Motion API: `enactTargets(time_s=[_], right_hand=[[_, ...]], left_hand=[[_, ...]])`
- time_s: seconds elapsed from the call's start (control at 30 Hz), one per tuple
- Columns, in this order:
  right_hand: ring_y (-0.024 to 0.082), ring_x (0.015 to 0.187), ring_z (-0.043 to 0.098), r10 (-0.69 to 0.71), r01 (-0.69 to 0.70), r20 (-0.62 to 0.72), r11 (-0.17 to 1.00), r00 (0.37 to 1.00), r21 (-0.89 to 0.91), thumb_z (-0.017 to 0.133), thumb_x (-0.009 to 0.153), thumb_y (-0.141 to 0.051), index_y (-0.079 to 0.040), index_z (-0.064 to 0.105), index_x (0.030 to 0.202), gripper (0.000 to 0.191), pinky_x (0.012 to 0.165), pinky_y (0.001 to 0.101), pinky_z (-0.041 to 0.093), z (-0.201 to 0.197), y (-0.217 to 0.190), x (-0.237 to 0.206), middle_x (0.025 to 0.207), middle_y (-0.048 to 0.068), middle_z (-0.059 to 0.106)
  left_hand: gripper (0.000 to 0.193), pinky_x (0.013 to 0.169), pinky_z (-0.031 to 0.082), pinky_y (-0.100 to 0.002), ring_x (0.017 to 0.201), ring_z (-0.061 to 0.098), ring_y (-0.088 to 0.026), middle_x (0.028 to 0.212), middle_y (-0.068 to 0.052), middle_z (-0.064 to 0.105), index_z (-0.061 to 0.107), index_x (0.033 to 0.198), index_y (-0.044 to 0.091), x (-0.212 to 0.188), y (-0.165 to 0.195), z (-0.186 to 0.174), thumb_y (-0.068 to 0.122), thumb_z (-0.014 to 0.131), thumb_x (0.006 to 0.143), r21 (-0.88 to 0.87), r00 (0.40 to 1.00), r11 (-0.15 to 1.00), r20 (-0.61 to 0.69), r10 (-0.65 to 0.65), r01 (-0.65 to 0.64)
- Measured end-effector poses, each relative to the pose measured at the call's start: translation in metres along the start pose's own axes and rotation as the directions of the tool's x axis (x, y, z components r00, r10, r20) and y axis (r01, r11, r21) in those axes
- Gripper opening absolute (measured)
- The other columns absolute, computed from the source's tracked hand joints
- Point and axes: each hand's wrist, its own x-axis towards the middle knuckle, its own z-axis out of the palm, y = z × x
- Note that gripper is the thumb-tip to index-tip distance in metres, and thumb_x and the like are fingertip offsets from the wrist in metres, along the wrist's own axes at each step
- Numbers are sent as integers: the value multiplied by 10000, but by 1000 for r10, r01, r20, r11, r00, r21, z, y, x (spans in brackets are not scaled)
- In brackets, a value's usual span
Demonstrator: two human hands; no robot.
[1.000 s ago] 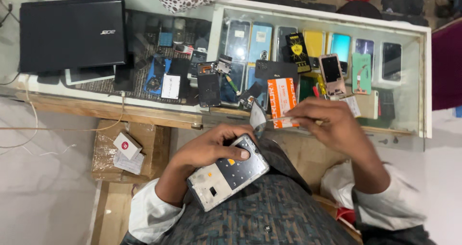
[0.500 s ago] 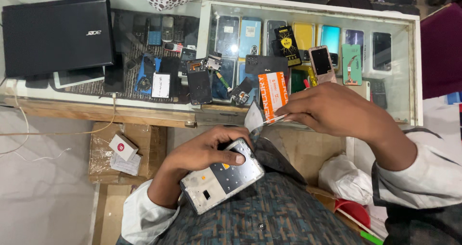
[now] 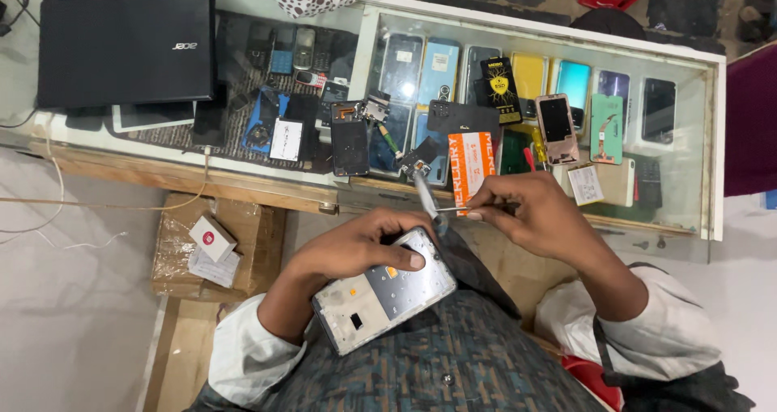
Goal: The person cleans the interior of a disassembled phone frame using a small red tool, wipes it with a cloth, then unwraps a new display panel from a box and holds it against a second display panel to compare them at the repair counter.
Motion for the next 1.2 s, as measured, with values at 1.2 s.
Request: enactTargets(time_s=[1.2], right_hand=[[158, 777, 742, -83, 87, -204, 996, 975, 9, 776, 855, -31, -4, 691, 955, 134, 659, 297, 569, 31, 20, -14, 884, 96, 749]], left_hand=[[219, 932, 441, -303, 1024, 549, -140, 1017, -24, 575, 622, 1026, 11, 7, 3, -9, 193, 712, 943, 181, 995, 980, 69, 65, -77]])
